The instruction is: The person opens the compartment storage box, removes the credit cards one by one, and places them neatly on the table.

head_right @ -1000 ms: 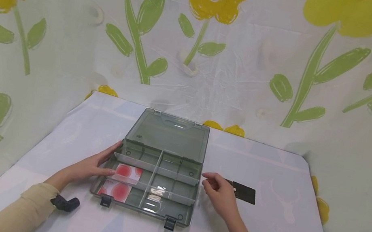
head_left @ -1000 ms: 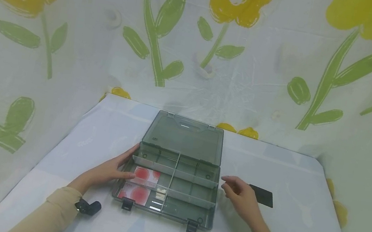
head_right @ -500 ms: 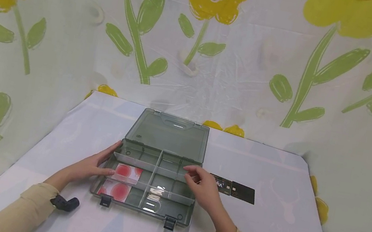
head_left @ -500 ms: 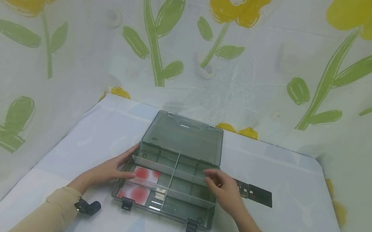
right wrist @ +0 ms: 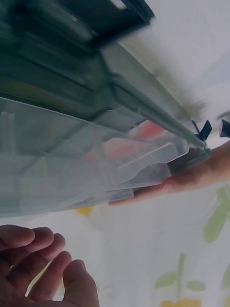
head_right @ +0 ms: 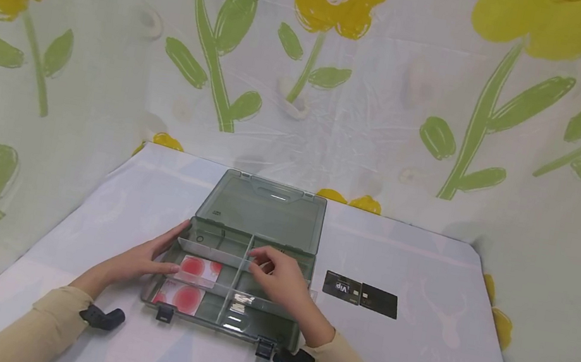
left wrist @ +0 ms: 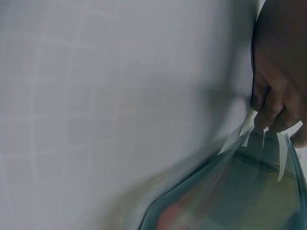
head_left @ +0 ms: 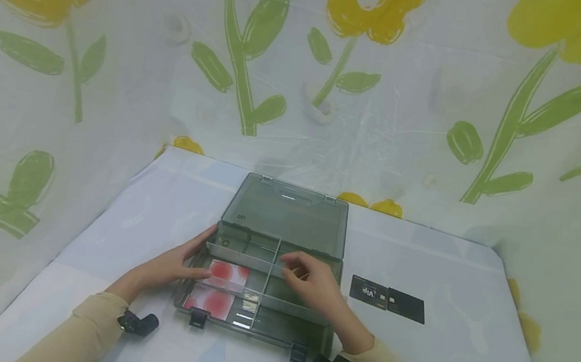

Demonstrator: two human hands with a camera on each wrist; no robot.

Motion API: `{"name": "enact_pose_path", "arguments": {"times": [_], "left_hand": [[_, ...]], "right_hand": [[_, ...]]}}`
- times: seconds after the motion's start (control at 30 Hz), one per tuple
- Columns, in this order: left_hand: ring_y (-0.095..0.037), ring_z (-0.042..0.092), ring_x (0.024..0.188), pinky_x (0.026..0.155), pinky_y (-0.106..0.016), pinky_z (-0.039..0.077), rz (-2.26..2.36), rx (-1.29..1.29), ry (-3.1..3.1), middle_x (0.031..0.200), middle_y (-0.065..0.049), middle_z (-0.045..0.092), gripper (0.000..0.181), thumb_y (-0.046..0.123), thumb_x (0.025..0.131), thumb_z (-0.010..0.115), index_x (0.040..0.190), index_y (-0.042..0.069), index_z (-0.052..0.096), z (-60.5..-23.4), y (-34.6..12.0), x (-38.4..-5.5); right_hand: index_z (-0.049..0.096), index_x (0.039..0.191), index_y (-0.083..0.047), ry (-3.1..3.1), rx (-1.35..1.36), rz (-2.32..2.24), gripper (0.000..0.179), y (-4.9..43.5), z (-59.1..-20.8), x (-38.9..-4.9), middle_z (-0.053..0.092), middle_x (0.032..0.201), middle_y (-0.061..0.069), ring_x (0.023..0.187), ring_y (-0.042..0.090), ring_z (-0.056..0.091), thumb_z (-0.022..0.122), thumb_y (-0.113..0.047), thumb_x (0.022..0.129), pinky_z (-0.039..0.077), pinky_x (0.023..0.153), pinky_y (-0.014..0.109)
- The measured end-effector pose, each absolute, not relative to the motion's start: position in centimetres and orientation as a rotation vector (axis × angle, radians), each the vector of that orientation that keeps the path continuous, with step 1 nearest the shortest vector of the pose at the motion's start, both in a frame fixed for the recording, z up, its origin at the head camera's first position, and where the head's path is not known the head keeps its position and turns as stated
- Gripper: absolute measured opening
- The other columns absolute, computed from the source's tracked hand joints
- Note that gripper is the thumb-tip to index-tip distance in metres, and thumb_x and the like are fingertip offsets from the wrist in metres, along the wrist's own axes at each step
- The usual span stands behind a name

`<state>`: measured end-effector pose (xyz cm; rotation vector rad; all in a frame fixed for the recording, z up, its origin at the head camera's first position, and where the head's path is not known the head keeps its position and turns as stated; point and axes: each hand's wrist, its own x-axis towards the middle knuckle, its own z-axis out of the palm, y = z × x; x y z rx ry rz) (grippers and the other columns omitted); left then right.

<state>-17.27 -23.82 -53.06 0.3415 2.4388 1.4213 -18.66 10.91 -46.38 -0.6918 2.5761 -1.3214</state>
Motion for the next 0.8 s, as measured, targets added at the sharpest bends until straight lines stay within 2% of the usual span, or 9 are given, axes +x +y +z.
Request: {"name": "enact_pose_path", "arguments": {"times": [0.4, 0.6, 0.8], "left_hand": [[-0.044, 0.008, 0.154, 0.119, -0.067, 0.014, 1.427, 0.362, 2.442, 0.171, -0.011, 0.005, 0.103, 0.037, 0.090, 0.078, 0.165, 0.028, 0.008, -53.3, -23.9, -17.2], [-0.043, 0.008, 0.154, 0.118, -0.069, 0.015, 1.394, 0.362, 2.474, 0.171, -0.010, 0.008, 0.101, 0.039, 0.090, 0.077, 0.165, 0.031, 0.009, -53.4, -23.9, -17.2], [-0.042, 0.009, 0.154, 0.118, -0.069, 0.016, 1.399, 0.342, 2.463, 0.171, -0.009, 0.008, 0.101, 0.038, 0.090, 0.077, 0.165, 0.031, 0.009, -53.0, -23.8, -17.1]], "right_hand": [[0.070, 0.121, -0.005, 2.506, -0.870, -1.261, 0.024, 6.7, -46.8, -19.3, 0.072, 0.101, -0.001, 0.087, 0.012, 0.066, 0.065, -0.013, 0.099, 0.057, 0.074, 0.026], [0.070, 0.123, -0.007, 2.525, -0.989, -1.139, 0.027, 4.6, -46.9, -19.4, 0.072, 0.100, -0.002, 0.087, 0.007, 0.065, 0.066, -0.017, 0.098, 0.056, 0.074, 0.024], [0.069, 0.126, -0.010, 2.523, -0.967, -1.022, 0.029, 2.7, -47.5, -19.4, 0.072, 0.103, -0.003, 0.091, 0.005, 0.066, 0.067, -0.018, 0.098, 0.056, 0.079, 0.023]]}}
